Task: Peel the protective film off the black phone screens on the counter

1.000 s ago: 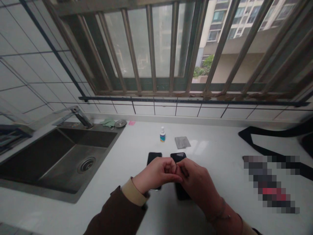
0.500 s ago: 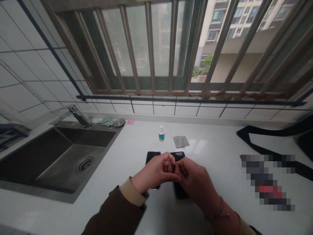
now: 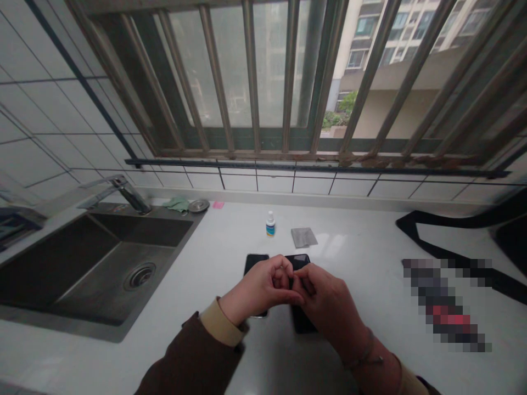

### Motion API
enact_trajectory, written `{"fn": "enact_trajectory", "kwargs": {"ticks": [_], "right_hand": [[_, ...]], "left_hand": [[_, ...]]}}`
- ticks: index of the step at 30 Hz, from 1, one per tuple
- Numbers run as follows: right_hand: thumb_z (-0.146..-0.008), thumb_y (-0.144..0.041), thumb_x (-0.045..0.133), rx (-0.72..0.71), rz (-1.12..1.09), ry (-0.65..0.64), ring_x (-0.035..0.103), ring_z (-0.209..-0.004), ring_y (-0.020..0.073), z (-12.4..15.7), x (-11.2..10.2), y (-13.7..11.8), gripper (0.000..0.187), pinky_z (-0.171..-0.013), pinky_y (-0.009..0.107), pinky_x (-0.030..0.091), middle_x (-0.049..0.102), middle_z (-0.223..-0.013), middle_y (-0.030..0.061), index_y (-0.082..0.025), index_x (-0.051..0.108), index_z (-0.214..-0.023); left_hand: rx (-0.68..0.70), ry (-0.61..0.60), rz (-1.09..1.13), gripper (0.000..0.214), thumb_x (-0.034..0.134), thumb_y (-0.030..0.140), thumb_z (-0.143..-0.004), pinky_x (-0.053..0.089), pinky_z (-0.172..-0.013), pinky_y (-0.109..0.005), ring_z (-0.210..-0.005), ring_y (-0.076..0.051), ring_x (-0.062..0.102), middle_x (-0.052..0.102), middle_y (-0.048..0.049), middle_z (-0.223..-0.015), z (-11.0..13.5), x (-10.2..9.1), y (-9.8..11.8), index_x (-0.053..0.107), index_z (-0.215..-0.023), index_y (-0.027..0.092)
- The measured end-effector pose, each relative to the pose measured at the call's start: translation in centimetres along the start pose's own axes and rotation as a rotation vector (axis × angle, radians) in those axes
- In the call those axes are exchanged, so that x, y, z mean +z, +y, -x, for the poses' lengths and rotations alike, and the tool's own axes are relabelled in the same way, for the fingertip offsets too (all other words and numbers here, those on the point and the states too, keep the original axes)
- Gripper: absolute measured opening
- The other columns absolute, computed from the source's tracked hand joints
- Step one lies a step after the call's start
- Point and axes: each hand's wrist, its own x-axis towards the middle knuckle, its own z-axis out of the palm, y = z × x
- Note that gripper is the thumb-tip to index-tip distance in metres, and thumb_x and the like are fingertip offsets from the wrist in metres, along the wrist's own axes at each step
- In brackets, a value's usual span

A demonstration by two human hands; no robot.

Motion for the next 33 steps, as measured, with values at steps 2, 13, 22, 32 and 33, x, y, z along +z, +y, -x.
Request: {"fn": "enact_trajectory", "kwargs": {"ticks": [2, 13, 22, 32, 33], "right_hand": [[-0.095, -0.016, 0.060, 0.001, -0.002, 0.010, 0.050, -0.052, 0.0117, -0.04, 0.00, -0.07, 0.016, -0.054, 0.025, 0.037, 0.061, -0.066, -0.0030, -0.022, 0.063, -0.081], [-0.095, -0.018, 0.061, 0.042, -0.035, 0.008, 0.051, -0.051, 0.0115, -0.01, -0.06, -0.18, 0.014, -0.054, 0.024, 0.038, 0.061, -0.065, -0.0030, -0.021, 0.067, -0.083], [-0.095, -0.016, 0.061, 0.028, -0.030, 0.005, 0.052, -0.055, 0.0122, -0.14, -0.24, -0.20, 0.016, -0.056, 0.024, 0.037, 0.061, -0.066, -0.0028, -0.022, 0.063, -0.080], [-0.095, -0.018, 0.063, 0.038, -0.048, 0.018, 0.048, -0.051, 0.0114, 0.02, 0.02, -0.12, 0.012, -0.053, 0.024, 0.037, 0.059, -0.064, -0.0043, -0.021, 0.068, -0.084], [-0.095, -0.018, 0.063, 0.035, -0.048, 0.019, 0.049, -0.051, 0.0114, 0.01, 0.03, -0.11, 0.012, -0.054, 0.024, 0.037, 0.059, -0.064, -0.0042, -0.021, 0.069, -0.085]], "left_hand": [[0.002, 0.004, 0.003, 0.058, 0.102, 0.037, -0.066, 0.031, -0.052, -0.023, -0.055, -0.010, 0.048, 0.059, 0.0091, -0.062, -0.06, -0.08, -0.11, 0.058, -0.099, 0.020], [-0.004, 0.033, 0.025, 0.054, 0.101, 0.035, -0.066, 0.031, -0.052, -0.023, -0.053, -0.009, 0.047, 0.058, 0.0097, -0.060, -0.17, 0.04, -0.11, 0.060, -0.098, 0.019], [0.036, -0.032, 0.038, 0.050, 0.097, 0.043, -0.072, 0.038, -0.062, -0.025, -0.066, -0.010, 0.054, 0.063, 0.0029, -0.072, -0.04, 0.40, 0.16, 0.053, -0.072, 0.019], [0.018, 0.016, 0.021, 0.057, 0.102, 0.036, -0.067, 0.030, -0.051, -0.023, -0.054, -0.009, 0.047, 0.058, 0.0102, -0.061, -0.16, 0.01, -0.14, 0.058, -0.099, 0.020], [0.020, 0.019, 0.022, 0.056, 0.102, 0.036, -0.067, 0.030, -0.051, -0.023, -0.054, -0.009, 0.047, 0.058, 0.0101, -0.061, -0.15, 0.02, -0.12, 0.059, -0.099, 0.020]]}}
